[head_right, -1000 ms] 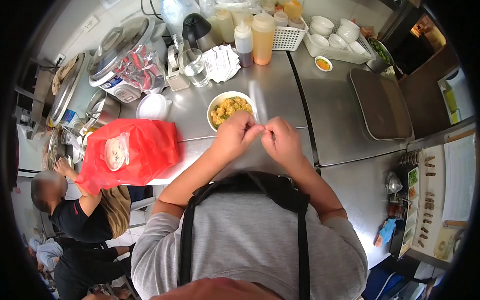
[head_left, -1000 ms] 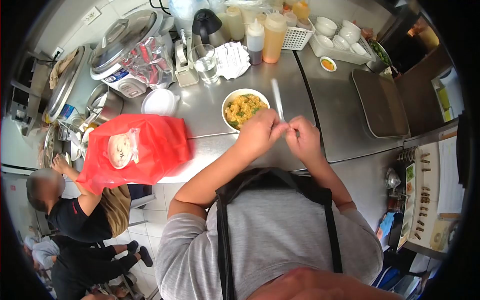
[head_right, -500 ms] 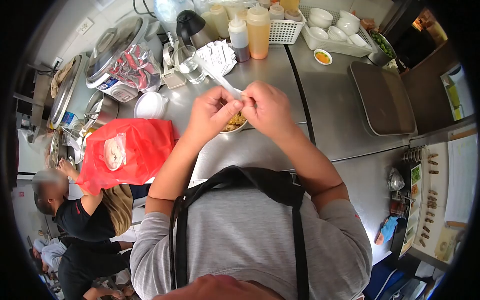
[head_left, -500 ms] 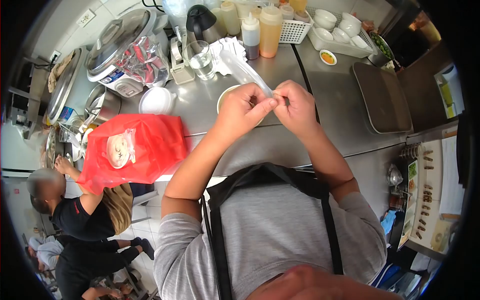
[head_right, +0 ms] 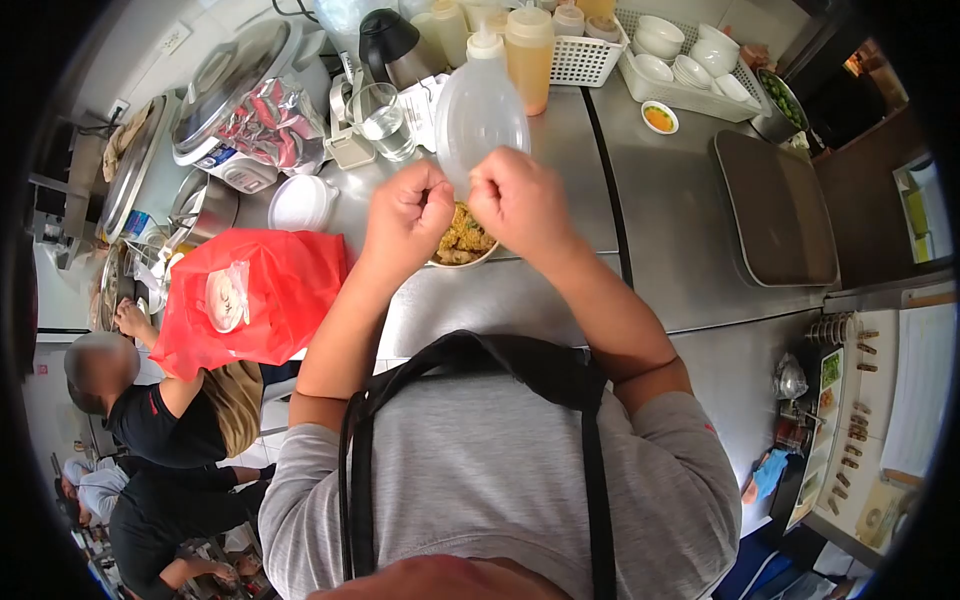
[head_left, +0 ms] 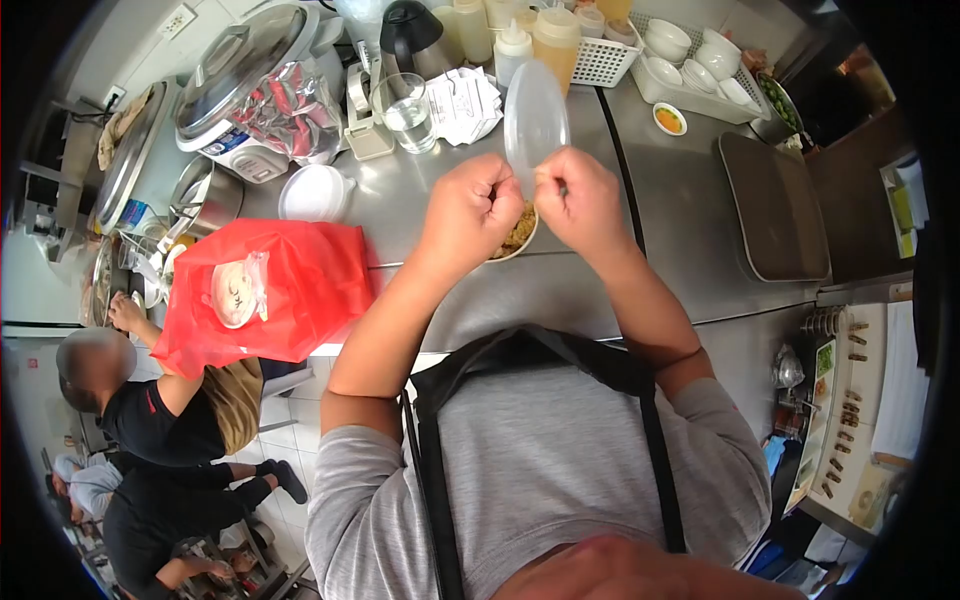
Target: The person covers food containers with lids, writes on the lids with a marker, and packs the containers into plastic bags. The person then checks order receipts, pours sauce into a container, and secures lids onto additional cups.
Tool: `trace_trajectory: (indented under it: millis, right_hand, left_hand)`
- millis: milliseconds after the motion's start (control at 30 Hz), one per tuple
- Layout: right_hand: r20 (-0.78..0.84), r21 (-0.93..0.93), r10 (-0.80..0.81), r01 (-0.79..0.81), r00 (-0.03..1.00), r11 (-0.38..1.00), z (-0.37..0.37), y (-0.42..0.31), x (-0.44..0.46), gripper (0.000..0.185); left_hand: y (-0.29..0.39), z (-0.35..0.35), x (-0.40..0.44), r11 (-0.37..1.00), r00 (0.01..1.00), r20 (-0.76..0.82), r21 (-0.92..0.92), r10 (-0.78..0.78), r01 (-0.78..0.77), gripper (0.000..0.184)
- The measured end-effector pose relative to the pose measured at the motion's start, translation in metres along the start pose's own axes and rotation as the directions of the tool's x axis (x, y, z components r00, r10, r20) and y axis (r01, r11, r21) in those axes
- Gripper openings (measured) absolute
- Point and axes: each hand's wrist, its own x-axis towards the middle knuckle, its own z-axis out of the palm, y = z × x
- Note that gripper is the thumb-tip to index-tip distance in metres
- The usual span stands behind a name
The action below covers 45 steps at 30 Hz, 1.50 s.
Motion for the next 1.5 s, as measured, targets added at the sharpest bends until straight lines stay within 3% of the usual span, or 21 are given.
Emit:
trace_trajectory:
  millis: [67,100,167,267,367,400,467,700,800,867,933,967,1000,1133,1233,1300,1400,1500]
  right_hand:
    - [-0.118,-0.042,0.152,-0.158,0.981,0.987,-0.007,0.016,0.007,0.004]
    - [-0.153,0.026,0.259,-0.258,0.954,0.966,-0.013,0.035,0.007,0.002]
    - [-0.128,0.232,0.422,-0.387,0.897,0.892,-0.027,0.051,0.009,0.003]
    - [0.035,0.252,0.399,-0.395,0.916,0.884,-0.013,0.027,0.005,0.003]
    - [0.242,0.147,0.132,-0.171,0.961,0.974,0.005,-0.004,0.005,0.026]
    - [0.241,0.119,0.028,-0.058,0.970,0.991,0.011,-0.008,0.006,0.026]
    - [0.302,0.122,0.055,-0.095,0.952,0.988,0.019,-0.008,0.004,0.022]
    - [0.214,0.094,0.084,-0.106,0.973,0.990,0.029,0.002,-0.004,0.005]
    - [0.141,0.109,0.121,-0.137,0.983,0.985,0.032,0.005,-0.005,0.003]
    - [0.079,0.144,0.121,-0.131,0.990,0.981,0.026,0.006,-0.002,0.002]
    - [-0.037,0.144,0.407,-0.398,0.913,0.906,0.001,0.016,0.013,0.004]
    - [-0.075,0.231,0.495,-0.468,0.866,0.853,-0.010,0.038,0.017,0.004]
    - [-0.105,0.320,0.581,-0.526,0.807,0.788,-0.017,0.063,0.018,0.005]
    - [0.074,0.551,0.813,-0.703,0.578,0.450,-0.017,0.132,-0.013,0.007]
    - [0.159,0.522,0.918,-0.820,0.363,0.234,0.001,0.172,-0.052,0.009]
    - [0.233,0.428,0.944,-0.896,0.236,0.118,0.009,0.181,-0.069,0.014]
    - [0.216,0.172,0.954,-0.970,0.206,0.170,0.002,0.164,-0.066,0.030]
    - [0.077,-0.061,0.889,-0.888,0.451,0.456,-0.003,0.168,-0.067,0.044]
  left_hand:
    - [-0.006,-0.008,0.000,0.976,0.986,-0.132,-0.204,-0.097,0.069,0.012]
    - [-0.009,-0.015,0.000,0.948,0.970,-0.191,-0.306,-0.153,0.089,0.013]
    - [-0.018,-0.032,-0.002,0.950,0.950,-0.256,-0.295,-0.181,0.102,0.013]
    - [-0.021,-0.029,-0.002,0.951,0.938,-0.279,-0.282,-0.207,0.126,0.015]
    - [-0.023,-0.010,-0.005,0.939,0.945,-0.222,-0.301,-0.240,0.168,0.015]
    - [-0.023,-0.008,-0.006,0.938,0.951,-0.190,-0.295,-0.245,0.183,0.015]
    - [-0.024,-0.005,-0.008,0.937,0.958,-0.131,-0.281,-0.253,0.209,0.015]
    - [-0.029,-0.001,-0.019,0.882,0.952,-0.001,-0.377,-0.305,0.282,0.015]
    - [-0.030,0.001,-0.019,0.927,0.957,-0.044,-0.265,-0.286,0.264,0.015]
    - [-0.028,-0.005,-0.016,0.913,0.955,-0.114,-0.342,-0.274,0.221,0.015]
    - [-0.033,-0.022,-0.018,0.899,0.935,-0.195,-0.386,-0.297,0.205,0.016]
    - [-0.039,-0.039,-0.018,0.896,0.918,-0.239,-0.392,-0.316,0.206,0.016]
    - [-0.043,-0.050,-0.021,0.906,0.908,-0.276,-0.373,-0.315,0.201,0.016]
    - [-0.049,-0.078,-0.031,0.970,0.886,-0.409,-0.190,-0.220,0.153,0.013]
    - [-0.041,-0.085,-0.030,0.930,0.863,-0.490,0.359,0.121,0.073,0.008]
    - [-0.045,-0.084,-0.034,0.871,0.881,-0.440,0.485,0.172,0.072,0.007]
    - [-0.041,-0.069,-0.043,0.812,0.934,-0.335,0.576,0.124,0.099,0.009]
    - [-0.060,-0.044,-0.055,0.788,0.980,-0.146,0.616,0.134,-0.016,0.011]
